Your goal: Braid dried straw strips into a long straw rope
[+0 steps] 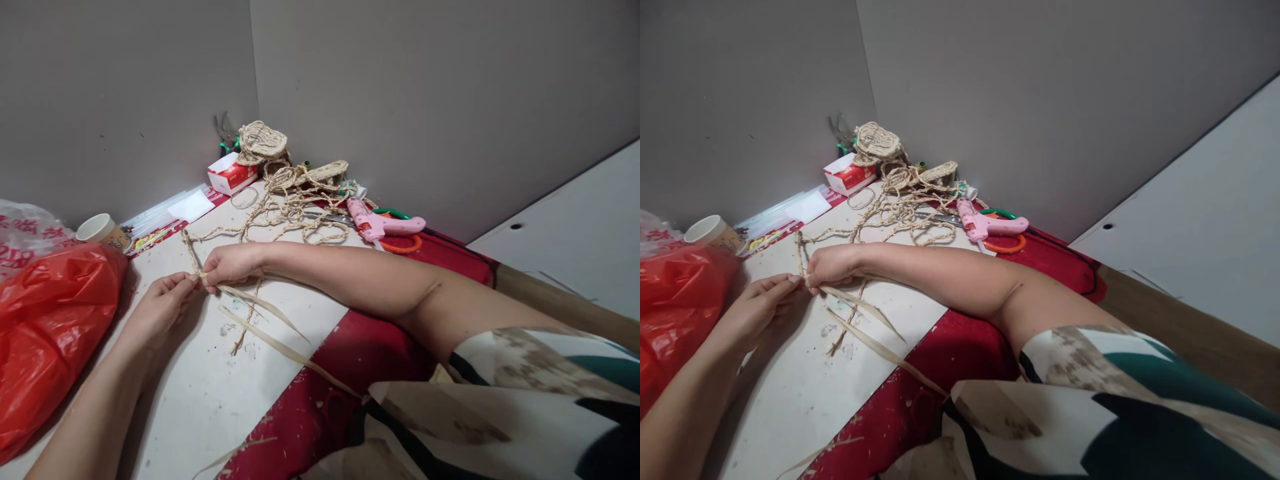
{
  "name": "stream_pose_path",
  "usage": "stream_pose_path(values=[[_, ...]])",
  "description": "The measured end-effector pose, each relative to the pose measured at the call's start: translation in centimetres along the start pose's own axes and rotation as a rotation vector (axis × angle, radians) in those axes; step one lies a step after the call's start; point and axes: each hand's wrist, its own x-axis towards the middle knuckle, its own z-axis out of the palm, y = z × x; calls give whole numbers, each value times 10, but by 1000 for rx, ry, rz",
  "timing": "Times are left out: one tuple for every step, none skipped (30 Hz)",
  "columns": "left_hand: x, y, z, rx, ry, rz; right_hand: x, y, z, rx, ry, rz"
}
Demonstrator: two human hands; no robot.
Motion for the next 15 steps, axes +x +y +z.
stream_pose_path(values=[[0, 0, 1, -19, -18, -13, -1, -1, 0, -83, 29, -13], [0, 0, 2, -33, -34, -24, -2, -3, 1, -169, 54, -31], [0, -1, 2, -46, -46, -32, -3, -4, 1, -253, 73, -51], [1, -2, 3, -59, -52, -40, -3, -6, 1, -331, 89, -73], [2, -4, 3, -69, -54, -45, -4, -7, 1, -400, 101, -89], [2, -5, 3, -74, -49, -44, -5, -9, 1, -456, 108, -100], [3, -7, 3, -75, -38, -36, -7, -11, 1, -496, 115, -109], [4, -9, 3, -73, -27, -22, -8, -13, 0, -525, 125, -112], [5, -10, 3, -68, -18, -7, -10, -16, -2, -549, 134, -109], [5, -11, 3, -59, -9, 5, -12, -18, -4, -570, 143, -102], [6, -12, 3, -52, 1, 15, -14, -20, -6, -587, 151, -93], [5, -12, 3, -49, 11, 22, -16, -22, -7, -596, 160, -86], [5, -12, 4, -51, 20, 25, -17, -23, -9, -595, 168, -85], [5, -11, 4, -59, 29, 27, -18, -24, -9, -578, 170, -91], [4, -10, 5, -70, 36, 29, -18, -25, -8, -544, 164, -101]])
